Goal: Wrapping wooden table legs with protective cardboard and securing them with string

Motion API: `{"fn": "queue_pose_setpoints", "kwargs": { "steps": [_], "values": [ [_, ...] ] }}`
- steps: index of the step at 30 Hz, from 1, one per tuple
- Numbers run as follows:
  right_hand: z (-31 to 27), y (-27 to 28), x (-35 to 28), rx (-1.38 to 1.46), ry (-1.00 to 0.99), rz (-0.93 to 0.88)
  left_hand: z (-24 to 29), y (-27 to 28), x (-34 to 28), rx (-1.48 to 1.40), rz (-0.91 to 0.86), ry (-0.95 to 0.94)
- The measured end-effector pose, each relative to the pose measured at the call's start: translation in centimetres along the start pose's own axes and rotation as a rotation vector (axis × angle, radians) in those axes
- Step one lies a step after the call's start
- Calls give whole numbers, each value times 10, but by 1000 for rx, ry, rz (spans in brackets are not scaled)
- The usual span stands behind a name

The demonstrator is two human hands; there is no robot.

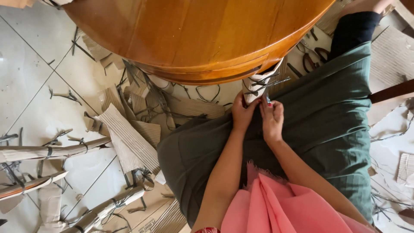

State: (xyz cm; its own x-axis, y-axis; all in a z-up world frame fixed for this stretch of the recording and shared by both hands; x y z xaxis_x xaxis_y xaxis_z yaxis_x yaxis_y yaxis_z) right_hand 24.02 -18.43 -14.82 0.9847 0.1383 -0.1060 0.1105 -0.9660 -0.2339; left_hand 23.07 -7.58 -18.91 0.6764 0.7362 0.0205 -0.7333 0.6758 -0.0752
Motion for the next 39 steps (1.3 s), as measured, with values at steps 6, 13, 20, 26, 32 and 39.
{"fn": "queue_pose_setpoints", "kwargs": {
  "steps": [6,13,20,26,32,39],
  "values": [
    [53,18,15,-43,23,0,1,21,17,-342,-290,167],
    [21,11,29,-168,31,-6,9,34,28,-488,-414,183],
    [-27,-2,23,-536,75,39,13,32,20,-398,-218,262],
    [-31,-8,24,-450,81,37,6,35,9,-74,105,86],
    [-28,-11,28,-402,117,87,2,30,-5,-116,236,23],
    [4,-6,39,-479,177,230,-36,25,3,-158,10,70]
  ]
}}
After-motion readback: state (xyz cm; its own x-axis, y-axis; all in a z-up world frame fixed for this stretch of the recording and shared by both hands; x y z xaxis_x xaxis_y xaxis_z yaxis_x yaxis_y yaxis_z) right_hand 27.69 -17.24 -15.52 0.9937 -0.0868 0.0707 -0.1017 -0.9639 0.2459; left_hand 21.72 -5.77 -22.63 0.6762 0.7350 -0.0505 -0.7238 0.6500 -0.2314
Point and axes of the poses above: each hand's wrist, its own x-axis towards the middle knuckle, its own y-axis out of the back of the hand, z = x × y, the point moved 3 cm from there along x, towards the middle knuckle, and after that the axes turned 9 degrees about -x, right-handed, at the moved point
